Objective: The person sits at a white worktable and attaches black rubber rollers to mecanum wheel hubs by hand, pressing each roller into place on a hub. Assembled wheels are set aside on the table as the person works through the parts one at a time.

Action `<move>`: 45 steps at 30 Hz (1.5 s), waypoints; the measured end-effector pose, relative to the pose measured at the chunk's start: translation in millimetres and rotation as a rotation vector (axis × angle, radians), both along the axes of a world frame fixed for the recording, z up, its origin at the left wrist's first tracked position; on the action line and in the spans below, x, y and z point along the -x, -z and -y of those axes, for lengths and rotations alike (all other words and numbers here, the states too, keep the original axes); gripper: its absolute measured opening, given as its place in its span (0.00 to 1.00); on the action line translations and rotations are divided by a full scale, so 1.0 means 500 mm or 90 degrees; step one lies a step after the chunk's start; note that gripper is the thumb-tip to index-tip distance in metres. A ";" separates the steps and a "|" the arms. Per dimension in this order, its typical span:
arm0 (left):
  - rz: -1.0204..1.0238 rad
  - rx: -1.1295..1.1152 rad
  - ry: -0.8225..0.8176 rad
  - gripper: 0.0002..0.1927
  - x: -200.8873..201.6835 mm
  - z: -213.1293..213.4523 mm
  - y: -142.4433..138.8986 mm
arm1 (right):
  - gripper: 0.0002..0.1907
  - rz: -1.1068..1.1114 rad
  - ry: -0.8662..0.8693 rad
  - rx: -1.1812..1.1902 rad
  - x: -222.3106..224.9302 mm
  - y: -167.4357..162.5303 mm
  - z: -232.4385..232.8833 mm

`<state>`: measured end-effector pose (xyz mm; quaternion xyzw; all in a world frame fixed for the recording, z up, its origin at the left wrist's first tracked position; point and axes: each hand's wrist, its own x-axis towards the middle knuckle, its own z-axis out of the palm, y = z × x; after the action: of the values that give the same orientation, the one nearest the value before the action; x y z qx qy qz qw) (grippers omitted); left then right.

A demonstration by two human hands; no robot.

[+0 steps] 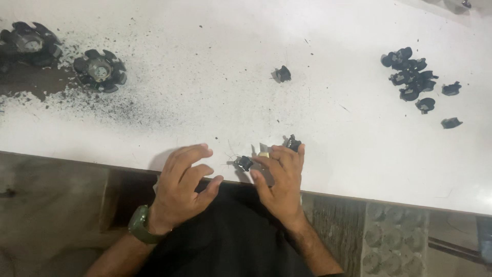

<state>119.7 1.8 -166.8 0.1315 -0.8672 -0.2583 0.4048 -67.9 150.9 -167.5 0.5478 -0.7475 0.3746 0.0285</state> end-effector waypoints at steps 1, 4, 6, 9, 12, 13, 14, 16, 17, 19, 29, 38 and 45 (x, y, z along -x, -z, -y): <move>-0.022 0.026 0.007 0.10 0.003 -0.012 0.006 | 0.10 -0.016 0.013 -0.005 0.004 -0.001 0.002; -0.017 0.080 0.014 0.09 0.016 -0.041 0.018 | 0.06 -0.052 0.033 -0.013 0.013 -0.003 0.012; 0.073 0.096 -0.003 0.09 0.026 -0.047 0.016 | 0.08 -0.066 0.015 0.003 0.015 -0.004 0.024; 0.143 0.071 -0.087 0.16 0.042 -0.025 0.007 | 0.05 -0.051 -0.015 -0.029 0.010 -0.007 0.040; 0.181 0.082 -0.079 0.17 0.054 -0.013 0.001 | 0.06 -0.063 0.008 -0.027 0.004 -0.006 0.047; 0.176 0.082 -0.067 0.14 0.055 -0.015 0.000 | 0.05 -0.063 0.005 -0.035 0.003 -0.004 0.047; 0.172 0.083 -0.052 0.10 0.057 -0.016 -0.001 | 0.05 -0.064 0.006 -0.043 0.003 -0.002 0.046; 0.175 0.063 -0.030 0.07 0.055 -0.018 -0.004 | 0.05 -0.060 0.009 -0.048 0.005 0.001 0.043; 0.184 0.040 -0.023 0.06 0.050 -0.016 -0.008 | 0.06 -0.056 0.010 -0.046 0.006 0.001 0.041; 0.201 -0.021 0.005 0.05 0.033 -0.003 -0.020 | 0.06 -0.053 0.013 -0.046 0.007 0.001 0.039; 0.071 0.094 0.036 0.18 -0.012 -0.004 -0.064 | 0.04 -0.047 0.011 -0.021 0.003 -0.001 0.033; 0.173 0.124 -0.027 0.15 0.070 -0.035 -0.001 | 0.16 0.047 -0.067 0.102 -0.001 0.030 -0.026; 0.171 0.122 -0.048 0.11 0.067 -0.041 0.001 | 0.17 0.033 -0.112 0.083 -0.009 0.042 -0.018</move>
<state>85.9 22.4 -167.1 0.1577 -0.9286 -0.1393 0.3056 -63.5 159.6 -188.5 0.5983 -0.6711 0.4376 0.0117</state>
